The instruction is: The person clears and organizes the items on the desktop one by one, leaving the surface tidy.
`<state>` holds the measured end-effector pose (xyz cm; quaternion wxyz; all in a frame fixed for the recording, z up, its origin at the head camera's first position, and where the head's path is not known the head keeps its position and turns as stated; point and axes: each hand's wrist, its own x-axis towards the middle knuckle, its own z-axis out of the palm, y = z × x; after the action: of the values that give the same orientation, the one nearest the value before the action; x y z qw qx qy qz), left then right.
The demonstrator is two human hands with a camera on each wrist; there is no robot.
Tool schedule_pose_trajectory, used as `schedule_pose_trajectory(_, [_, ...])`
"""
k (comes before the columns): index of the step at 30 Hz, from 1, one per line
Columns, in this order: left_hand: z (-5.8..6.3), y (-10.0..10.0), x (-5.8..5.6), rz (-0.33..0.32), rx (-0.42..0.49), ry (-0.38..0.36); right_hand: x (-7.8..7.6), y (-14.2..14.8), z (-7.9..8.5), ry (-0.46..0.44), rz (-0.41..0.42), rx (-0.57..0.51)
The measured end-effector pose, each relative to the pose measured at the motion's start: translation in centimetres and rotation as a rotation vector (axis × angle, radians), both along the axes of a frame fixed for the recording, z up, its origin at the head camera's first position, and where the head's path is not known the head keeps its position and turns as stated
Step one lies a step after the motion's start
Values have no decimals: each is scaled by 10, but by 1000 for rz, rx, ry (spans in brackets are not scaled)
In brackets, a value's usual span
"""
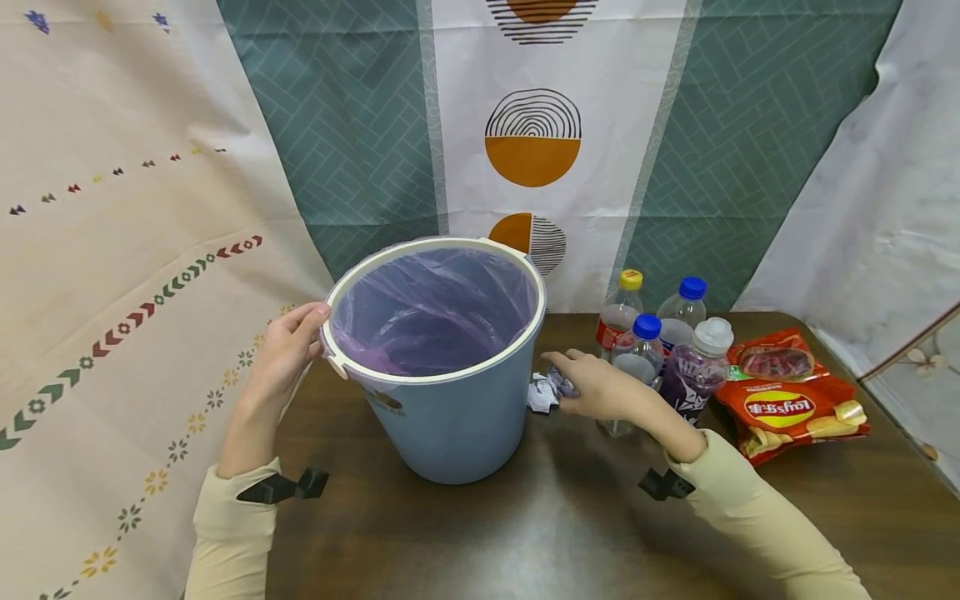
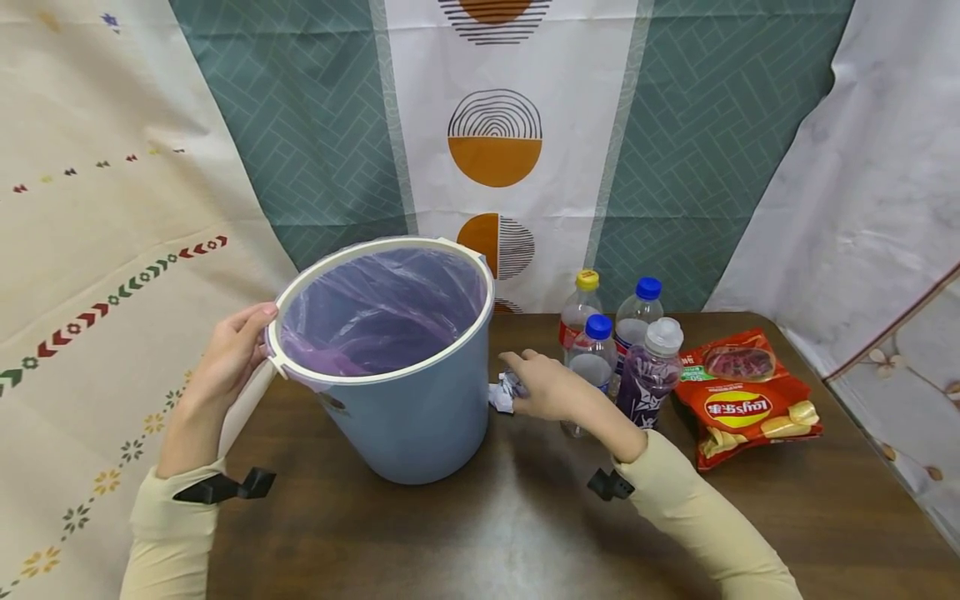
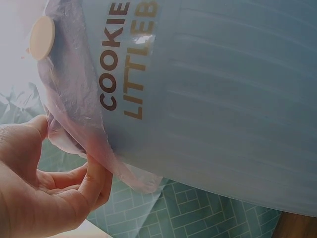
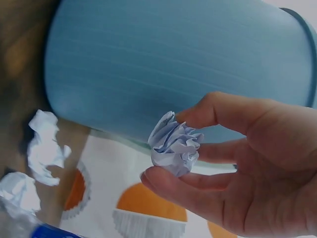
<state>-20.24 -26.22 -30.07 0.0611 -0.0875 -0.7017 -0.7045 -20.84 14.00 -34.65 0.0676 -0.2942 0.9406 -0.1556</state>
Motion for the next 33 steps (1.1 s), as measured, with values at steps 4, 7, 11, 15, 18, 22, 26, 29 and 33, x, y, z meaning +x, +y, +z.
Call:
schedule_pose_trajectory(4, [-1,-1,0,6,0,-8,0,4,12,32,29,-26])
schedule_pose_trajectory(7, [-1,-1,-1,13,-5,-12,-1,7,20,59,50,-47])
schedule_pose_trajectory(11, [-2,-2,-1,8,-5,-3,-3,11,31,79,56,-63])
schedule_pose_trajectory(15, [-1,-2,-1,1,3,8,-3,14,42,94,31,-63])
schedule_pose_trajectory(18, [-1,-3,-1,-5,2,10,-2,16,48,124,18,-68])
schedule_pose_trajectory(22, [-1,-2,-1,-13,-1,7,-2,20,53,161,30,-86])
schedule_pose_trajectory(26, [-2,-2,0,-15,2,1,-1,23,60,192,43,-96])
schedule_pose_trajectory(29, [-1,-1,0,-20,11,-4,1,24,66,206,37,-101])
schedule_pose_trajectory(33, [-1,0,-1,-26,19,-8,2,24,78,218,44,-127])
